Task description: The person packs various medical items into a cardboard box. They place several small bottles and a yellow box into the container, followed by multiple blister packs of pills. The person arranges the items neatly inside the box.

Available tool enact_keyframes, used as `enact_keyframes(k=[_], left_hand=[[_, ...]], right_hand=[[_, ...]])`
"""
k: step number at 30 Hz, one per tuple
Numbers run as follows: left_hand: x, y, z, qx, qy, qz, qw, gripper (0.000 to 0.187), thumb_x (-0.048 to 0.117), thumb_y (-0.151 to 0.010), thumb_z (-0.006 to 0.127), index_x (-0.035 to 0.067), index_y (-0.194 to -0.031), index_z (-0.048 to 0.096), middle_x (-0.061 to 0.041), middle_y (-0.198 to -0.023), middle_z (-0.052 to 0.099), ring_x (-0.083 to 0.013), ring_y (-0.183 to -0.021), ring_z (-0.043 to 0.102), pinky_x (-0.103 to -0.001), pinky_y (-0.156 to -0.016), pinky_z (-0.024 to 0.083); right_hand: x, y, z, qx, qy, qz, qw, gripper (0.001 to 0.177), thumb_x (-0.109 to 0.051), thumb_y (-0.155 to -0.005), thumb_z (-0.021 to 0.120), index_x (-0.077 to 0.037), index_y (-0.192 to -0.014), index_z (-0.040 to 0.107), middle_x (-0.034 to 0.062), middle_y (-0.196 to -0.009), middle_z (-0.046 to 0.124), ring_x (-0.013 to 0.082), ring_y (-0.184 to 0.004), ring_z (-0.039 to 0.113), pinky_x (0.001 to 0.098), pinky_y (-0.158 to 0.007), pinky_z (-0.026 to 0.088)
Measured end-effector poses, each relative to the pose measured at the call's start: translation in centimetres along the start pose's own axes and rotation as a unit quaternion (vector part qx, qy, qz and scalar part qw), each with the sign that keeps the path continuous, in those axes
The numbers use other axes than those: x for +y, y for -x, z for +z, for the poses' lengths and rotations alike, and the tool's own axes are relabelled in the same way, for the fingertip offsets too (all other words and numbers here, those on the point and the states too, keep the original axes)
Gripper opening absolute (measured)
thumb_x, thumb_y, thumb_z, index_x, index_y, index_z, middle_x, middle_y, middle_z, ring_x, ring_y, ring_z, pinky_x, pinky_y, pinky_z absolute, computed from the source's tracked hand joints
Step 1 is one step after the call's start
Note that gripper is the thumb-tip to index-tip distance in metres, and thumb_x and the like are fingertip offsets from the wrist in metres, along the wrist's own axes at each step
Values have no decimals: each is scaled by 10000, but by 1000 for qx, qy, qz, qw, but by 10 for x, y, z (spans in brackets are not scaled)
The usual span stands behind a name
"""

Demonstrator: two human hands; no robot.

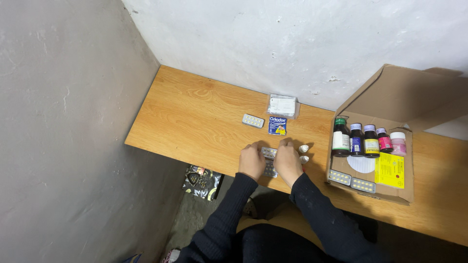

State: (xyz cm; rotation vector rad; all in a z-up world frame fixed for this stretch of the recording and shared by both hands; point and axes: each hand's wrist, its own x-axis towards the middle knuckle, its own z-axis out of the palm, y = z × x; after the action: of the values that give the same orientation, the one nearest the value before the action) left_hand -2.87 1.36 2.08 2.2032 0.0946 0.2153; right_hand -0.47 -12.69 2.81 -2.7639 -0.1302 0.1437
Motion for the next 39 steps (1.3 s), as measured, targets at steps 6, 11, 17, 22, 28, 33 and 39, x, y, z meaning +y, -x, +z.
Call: enact_keyframes(k=[6,11,17,22,28,33,39], left_hand=[[6,-4,0,-6,1,-21,1000,282,-15,-818,609,-90,-1078,688,-297,-887,699,-450,-846,697,-499,-766,570],[2,-10,0,-9,5,-36,999,229,-5,-804,634,-57,-1012,714,-270,-872,718,-434,-852,704,-497,-782,566],[-6,-13,-3,-11,27,-45,999,257,-3,-778,654,-52,-1023,713,-250,-899,726,-408,-870,714,-475,-792,572],[-4,-12,-7,-20,23,-15,999,244,-22,-772,659,-29,-1008,722,-215,-934,715,-379,-883,706,-452,-797,571],[-4,-10,-17,-13,34,1,999,158,-2,-807,699,24,-954,749,-185,-952,701,-355,-862,709,-432,-795,575],[4,-6,-29,13,62,3,998,161,-19,-819,698,18,-967,749,-167,-957,702,-331,-822,715,-418,-758,577],[1,-1,-29,3,71,-19,997,183,-15,-811,724,9,-992,742,-156,-946,695,-291,-793,731,-386,-730,592]], right_hand=[[-6,0,-1,0,-17,5,1000,301,-44,-860,685,131,-1089,597,333,-1039,622,458,-877,705,476,-777,586],[3,-10,9,0,-19,7,1000,343,-41,-836,695,148,-1102,588,358,-1045,624,464,-903,697,474,-807,585],[7,-16,12,-36,-34,12,999,345,-42,-830,715,152,-1089,596,357,-1090,623,458,-959,691,467,-857,577],[-3,-12,-3,-47,-53,15,997,285,-50,-829,736,79,-1065,640,301,-1182,595,439,-1036,665,467,-900,549],[-18,-4,-25,-61,-78,30,995,213,-58,-867,709,-14,-1054,618,181,-1119,624,373,-975,688,468,-839,545],[-21,2,-28,-4,-130,-20,991,184,-20,-865,680,-31,-1022,586,145,-1060,648,346,-933,699,464,-805,545],[-19,6,-22,6,-130,-25,991,200,-27,-865,685,-41,-1042,594,151,-1060,628,355,-933,684,468,-796,544]])
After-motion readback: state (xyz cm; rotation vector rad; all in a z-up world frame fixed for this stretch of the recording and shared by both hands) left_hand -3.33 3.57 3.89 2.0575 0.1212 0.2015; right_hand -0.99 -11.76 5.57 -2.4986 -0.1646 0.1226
